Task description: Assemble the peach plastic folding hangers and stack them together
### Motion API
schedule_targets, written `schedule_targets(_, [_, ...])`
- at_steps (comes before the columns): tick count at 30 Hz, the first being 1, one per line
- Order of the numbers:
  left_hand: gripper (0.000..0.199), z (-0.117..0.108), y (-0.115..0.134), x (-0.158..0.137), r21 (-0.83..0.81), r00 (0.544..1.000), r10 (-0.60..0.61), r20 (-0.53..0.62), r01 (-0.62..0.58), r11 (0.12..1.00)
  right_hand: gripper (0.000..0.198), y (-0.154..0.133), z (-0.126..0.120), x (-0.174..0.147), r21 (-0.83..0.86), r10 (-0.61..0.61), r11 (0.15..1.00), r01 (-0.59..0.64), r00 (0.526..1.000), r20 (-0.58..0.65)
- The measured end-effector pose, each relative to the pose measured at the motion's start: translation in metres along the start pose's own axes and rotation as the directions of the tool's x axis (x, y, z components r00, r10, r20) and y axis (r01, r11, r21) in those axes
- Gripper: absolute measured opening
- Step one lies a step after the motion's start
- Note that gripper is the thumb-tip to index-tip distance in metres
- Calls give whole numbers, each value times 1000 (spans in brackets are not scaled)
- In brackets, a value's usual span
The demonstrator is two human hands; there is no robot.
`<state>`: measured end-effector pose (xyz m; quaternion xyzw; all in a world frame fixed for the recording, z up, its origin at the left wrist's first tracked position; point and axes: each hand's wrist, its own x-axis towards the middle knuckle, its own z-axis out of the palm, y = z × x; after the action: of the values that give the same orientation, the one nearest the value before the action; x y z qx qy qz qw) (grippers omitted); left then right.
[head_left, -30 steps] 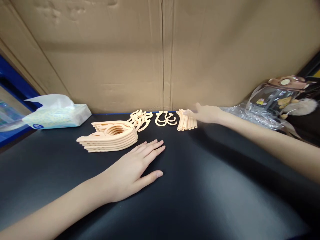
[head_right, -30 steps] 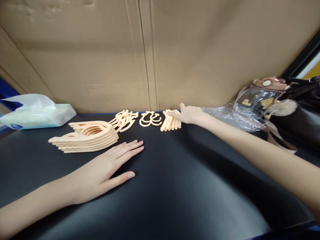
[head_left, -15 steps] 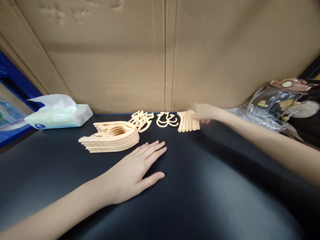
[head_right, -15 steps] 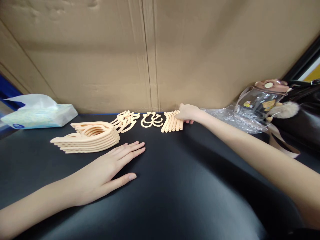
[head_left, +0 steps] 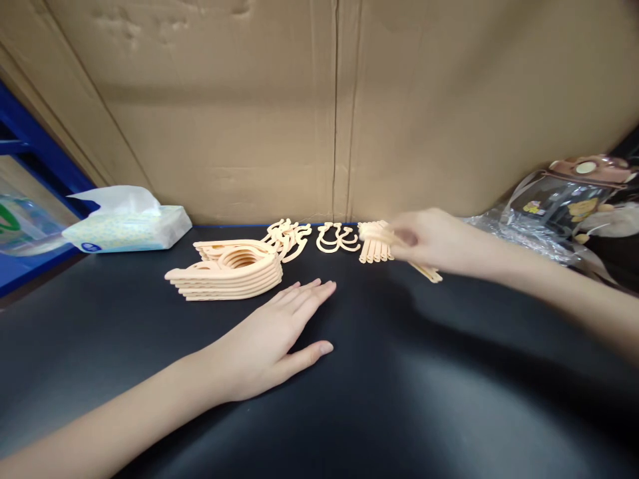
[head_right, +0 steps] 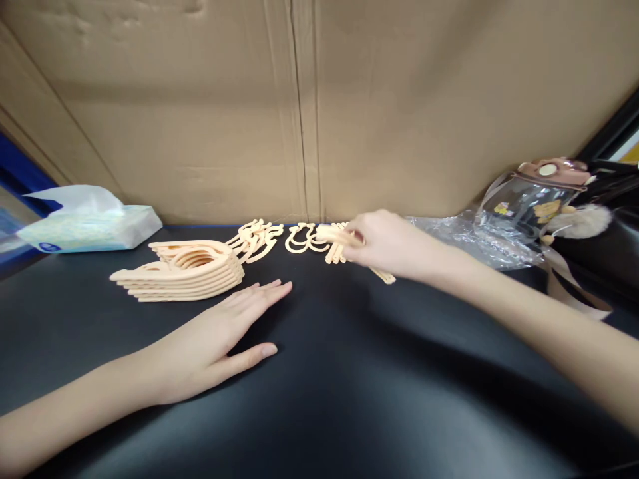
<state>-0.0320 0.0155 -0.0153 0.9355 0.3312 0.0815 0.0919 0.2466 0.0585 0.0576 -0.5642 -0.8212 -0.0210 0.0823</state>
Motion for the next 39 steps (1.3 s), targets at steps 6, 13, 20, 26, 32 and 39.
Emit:
schedule_targets(6, [75,-1,2,0,-133,994,-25,-109,10,991,18,-39,24,-44,84,-415,909,408,904,106])
schedule_targets(13, [37,-5,7,2,-79,986,49,-158,-62,995,22,-55,38,-55,219,-490,858,464,868,80])
schedule_targets(20, [23,-5,9,4,-44,984,113,-139,-120,992,26,-51,50,-52,308,-489,823,478,871,-44])
schedule_targets(26, [22,-6,10,4,-65,985,131,-111,-139,988,26,-51,55,-54,332,-489,815,475,871,-48])
schedule_targets(32, [22,-8,10,5,-98,988,142,-58,-148,984,25,-52,60,-58,346,-487,809,475,871,-58])
schedule_targets(39, [29,-7,10,4,-139,986,162,-34,-165,976,24,-51,61,-57,383,-496,788,481,866,-67])
